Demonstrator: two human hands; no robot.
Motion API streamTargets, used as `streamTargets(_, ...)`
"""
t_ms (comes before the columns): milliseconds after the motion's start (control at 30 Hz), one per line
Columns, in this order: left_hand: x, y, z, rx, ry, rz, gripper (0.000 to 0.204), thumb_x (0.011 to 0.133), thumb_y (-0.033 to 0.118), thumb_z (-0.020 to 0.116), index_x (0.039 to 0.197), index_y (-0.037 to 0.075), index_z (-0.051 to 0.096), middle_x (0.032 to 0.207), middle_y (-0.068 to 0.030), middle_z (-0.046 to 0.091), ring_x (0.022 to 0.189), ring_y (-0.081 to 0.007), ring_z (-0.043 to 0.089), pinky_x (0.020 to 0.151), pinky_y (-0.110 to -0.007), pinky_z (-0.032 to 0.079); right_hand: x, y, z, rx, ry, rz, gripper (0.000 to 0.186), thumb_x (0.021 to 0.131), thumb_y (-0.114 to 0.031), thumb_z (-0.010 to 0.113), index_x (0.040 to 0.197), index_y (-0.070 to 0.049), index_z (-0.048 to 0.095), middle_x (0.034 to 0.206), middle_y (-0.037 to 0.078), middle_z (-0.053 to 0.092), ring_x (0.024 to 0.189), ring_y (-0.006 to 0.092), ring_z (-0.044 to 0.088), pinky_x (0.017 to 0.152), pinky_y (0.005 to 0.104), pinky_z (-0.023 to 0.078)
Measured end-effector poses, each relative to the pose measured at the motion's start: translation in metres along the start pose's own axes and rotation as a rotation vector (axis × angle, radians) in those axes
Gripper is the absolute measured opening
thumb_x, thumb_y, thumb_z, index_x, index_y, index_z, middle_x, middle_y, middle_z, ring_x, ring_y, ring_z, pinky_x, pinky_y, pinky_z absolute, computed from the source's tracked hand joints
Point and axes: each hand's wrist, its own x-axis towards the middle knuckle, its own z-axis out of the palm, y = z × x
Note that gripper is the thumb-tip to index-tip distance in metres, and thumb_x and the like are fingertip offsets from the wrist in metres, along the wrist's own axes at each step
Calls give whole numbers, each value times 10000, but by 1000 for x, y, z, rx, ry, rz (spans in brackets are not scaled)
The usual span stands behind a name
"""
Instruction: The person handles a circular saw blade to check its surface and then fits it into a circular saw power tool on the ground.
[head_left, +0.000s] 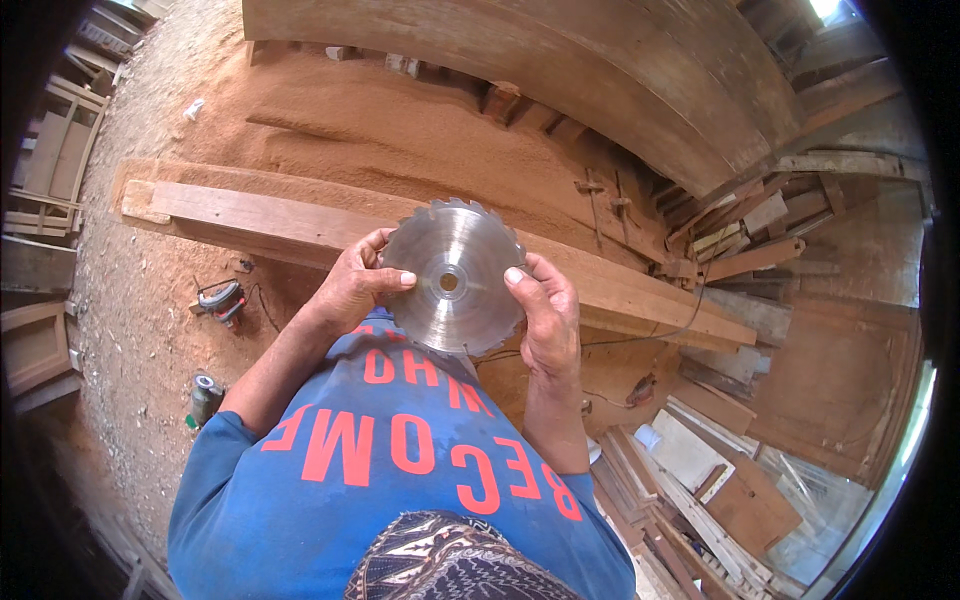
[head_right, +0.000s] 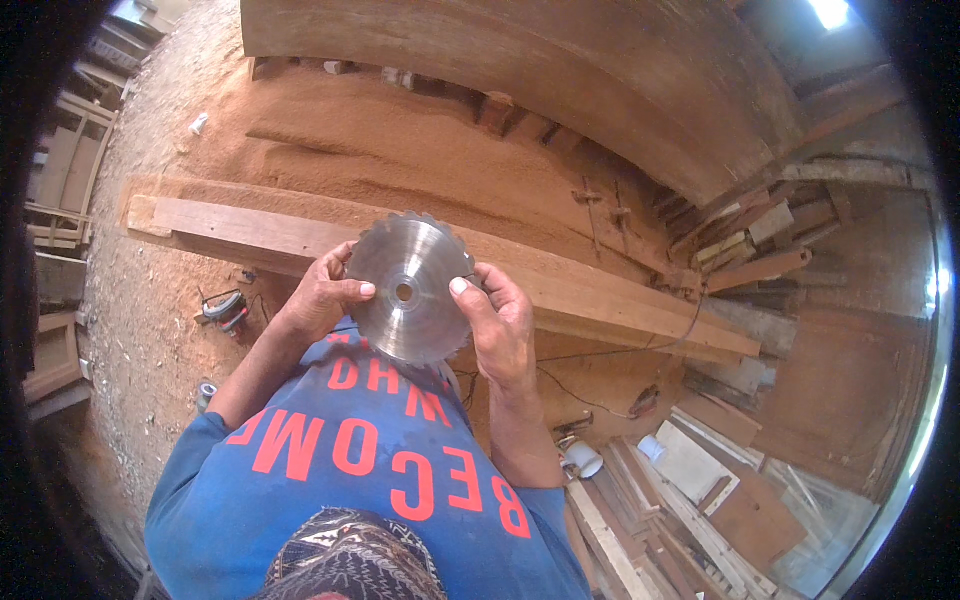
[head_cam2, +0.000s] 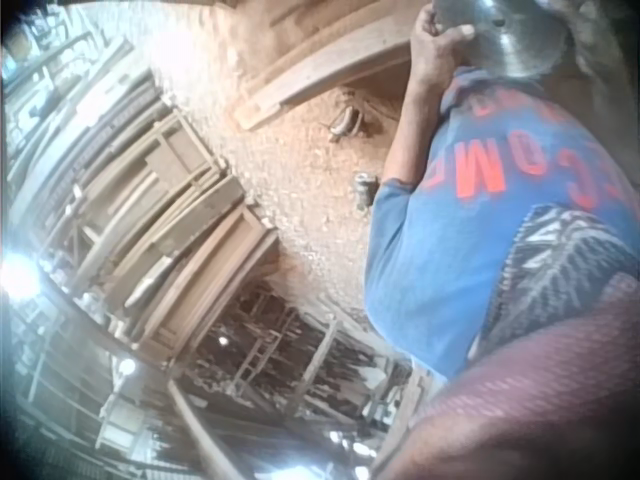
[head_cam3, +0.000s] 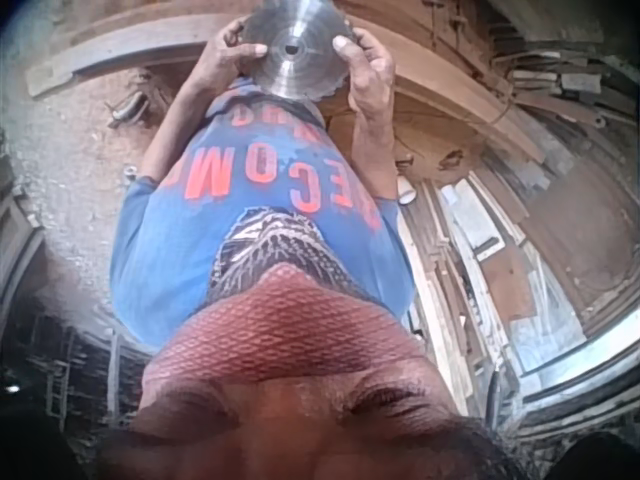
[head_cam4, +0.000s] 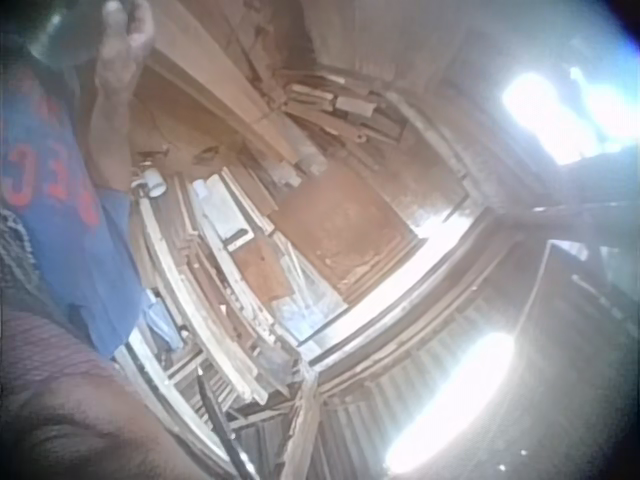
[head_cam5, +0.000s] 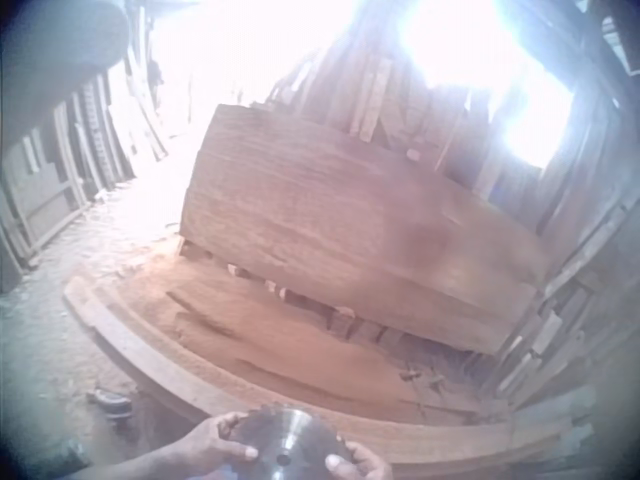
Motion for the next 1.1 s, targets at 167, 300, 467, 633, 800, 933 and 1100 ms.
streamTargets(167, 3, -3, 1, -26, -27, 25, 678, 803, 10, 801, 1407, 5, 494, 1182, -128, 700, 1039, -206, 714, 950, -377, 585, 0, -5, 1, 24, -31, -5, 290, 967, -126, 650, 1197, 50, 650, 1070, 76, 717, 952, 109, 650, 867, 265, 513)
streamTargets(300, 2, 1, 6, -35, -46, -2, 619, 814, 11, 793, 1381, -3, 545, 1179, -114, 708, 1040, -195, 712, 949, -372, 586, -1, -5, 0, 8, -26, -6, 274, 964, -116, 665, 1188, 41, 658, 1045, 66, 719, 923, 97, 645, 839, 257, 514)
streamTargets(467, -3, 4, 8, 59, -2, 29, 501, 827, 14, 782, 1301, -10, 620, 1150, -102, 725, 1041, -183, 705, 944, -362, 574, -2, -6, 1, -73, 10, -16, 216, 927, -70, 724, 1122, 14, 685, 978, 40, 721, 861, 74, 638, 769, 239, 519)
streamTargets(633, -8, 6, 11, 224, 48, 198, 374, 841, 11, 787, 1196, -7, 671, 1072, -63, 733, 957, -128, 685, 852, -305, 576, -1, -4, 2, -133, 62, -20, 148, 893, -35, 770, 1022, -6, 703, 906, 21, 722, 788, 58, 634, 708, 228, 522)
streamTargets(800, -18, 12, 16, 392, 87, 286, 261, 851, 37, 814, 1088, 24, 705, 971, -23, 736, 872, -88, 663, 788, -268, 553, -3, -1, -1, -187, 56, -24, 110, 899, -23, 763, 993, -14, 706, 891, 18, 722, 771, 56, 636, 693, 221, 519)
streamTargets(933, -21, 11, 16, 415, 69, 380, 199, 847, -4, 811, 1005, 40, 698, 927, -16, 724, 813, -85, 659, 727, -259, 547, -3, -1, 1, -201, 44, -46, 97, 896, 7, 750, 977, -20, 704, 878, 2, 710, 805, 69, 648, 722, 232, 525)
streamTargets(1100, -28, 18, 25, 419, 43, 414, 164, 854, -33, 796, 921, 29, 660, 875, -25, 695, 762, -85, 658, 688, -240, 541, 0, 9, -9, -252, -22, -165, 151, 865, 50, 766, 975, -20, 691, 948, 14, 704, 881, 99, 648, 790, 267, 534)
